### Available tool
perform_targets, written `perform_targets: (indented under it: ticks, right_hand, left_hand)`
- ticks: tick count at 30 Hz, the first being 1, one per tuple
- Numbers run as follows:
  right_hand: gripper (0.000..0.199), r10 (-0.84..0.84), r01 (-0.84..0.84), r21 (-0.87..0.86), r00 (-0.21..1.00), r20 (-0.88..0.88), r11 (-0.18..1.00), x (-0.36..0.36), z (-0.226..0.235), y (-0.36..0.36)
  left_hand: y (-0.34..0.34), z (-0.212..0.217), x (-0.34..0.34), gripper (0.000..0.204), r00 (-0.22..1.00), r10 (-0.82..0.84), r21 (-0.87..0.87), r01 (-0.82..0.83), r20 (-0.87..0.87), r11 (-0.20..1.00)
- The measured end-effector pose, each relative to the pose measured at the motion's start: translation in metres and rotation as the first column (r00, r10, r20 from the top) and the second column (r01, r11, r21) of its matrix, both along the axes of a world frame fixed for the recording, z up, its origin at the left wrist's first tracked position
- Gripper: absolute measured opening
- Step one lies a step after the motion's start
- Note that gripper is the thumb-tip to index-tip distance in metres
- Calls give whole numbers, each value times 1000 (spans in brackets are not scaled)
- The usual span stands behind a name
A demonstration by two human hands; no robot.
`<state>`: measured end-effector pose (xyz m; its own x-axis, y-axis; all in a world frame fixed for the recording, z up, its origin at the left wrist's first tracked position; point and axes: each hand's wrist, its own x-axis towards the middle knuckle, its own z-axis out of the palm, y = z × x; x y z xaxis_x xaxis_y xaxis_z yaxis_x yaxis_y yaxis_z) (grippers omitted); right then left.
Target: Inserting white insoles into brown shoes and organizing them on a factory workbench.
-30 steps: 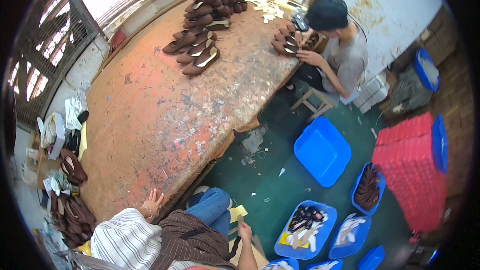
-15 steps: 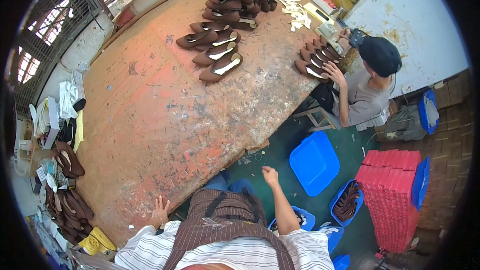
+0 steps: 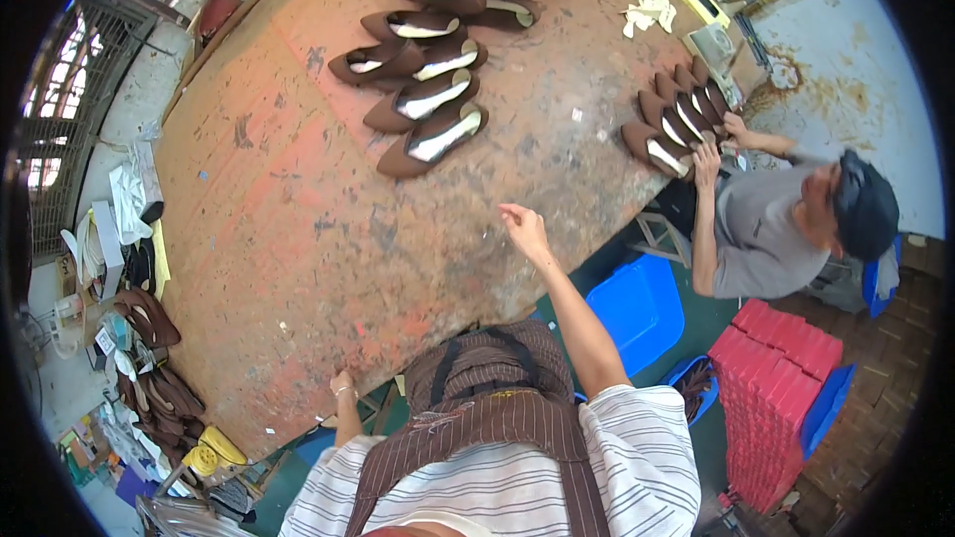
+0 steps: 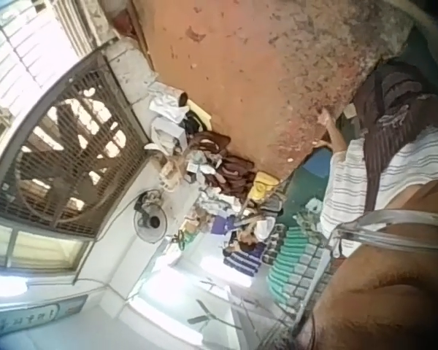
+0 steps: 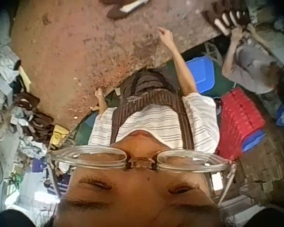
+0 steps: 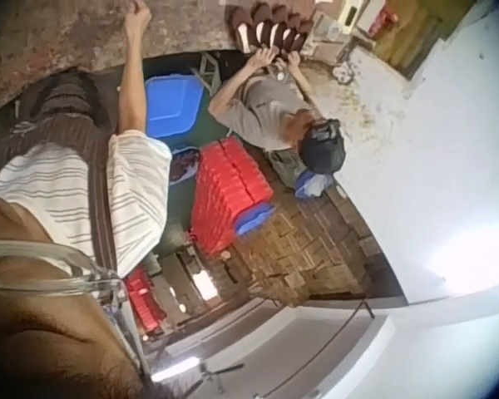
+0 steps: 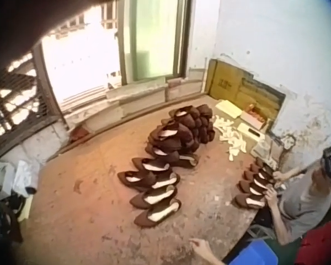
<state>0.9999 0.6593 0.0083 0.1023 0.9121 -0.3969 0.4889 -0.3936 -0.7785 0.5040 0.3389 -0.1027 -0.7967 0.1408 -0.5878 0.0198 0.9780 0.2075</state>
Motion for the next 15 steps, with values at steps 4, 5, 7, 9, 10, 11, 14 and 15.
perform_targets:
  ticks: [4,5,7,9,10,11,14,15]
  right_hand:
    - [30,-78,77,-12,995,-67,997,61,-30,49]
    - [31,-79,80,6,993,-86,997,63,-25,63]
    - [30,-49,49,3,998,-50,999,64,-16,81]
    - [29,-106,102,-49,991,-77,994,69,-20,83]
    - [28,-114,112,-58,993,-39,992,74,-29,80]
    - [28,-111,110,-46,994,-21,993,81,-45,71]
    - [28,-120,122,-178,993,19,976,58,-41,54]
    - [27,-113,111,-167,994,-1,980,51,-40,45]
  left_hand:
    - [132,46,133,35,815,-571,161,580,-99,799]
    - [154,45,150,33,839,-543,356,519,-38,777]
    - [194,34,178,31,816,-551,578,368,175,728]
    - [238,36,210,30,748,-593,640,304,298,705]
    - [259,46,229,30,696,-538,596,195,476,779]
    - [280,53,242,31,613,-468,524,101,637,846]
    - [293,52,238,31,575,-536,560,156,619,814]
    - [290,50,234,30,586,-564,578,189,582,794]
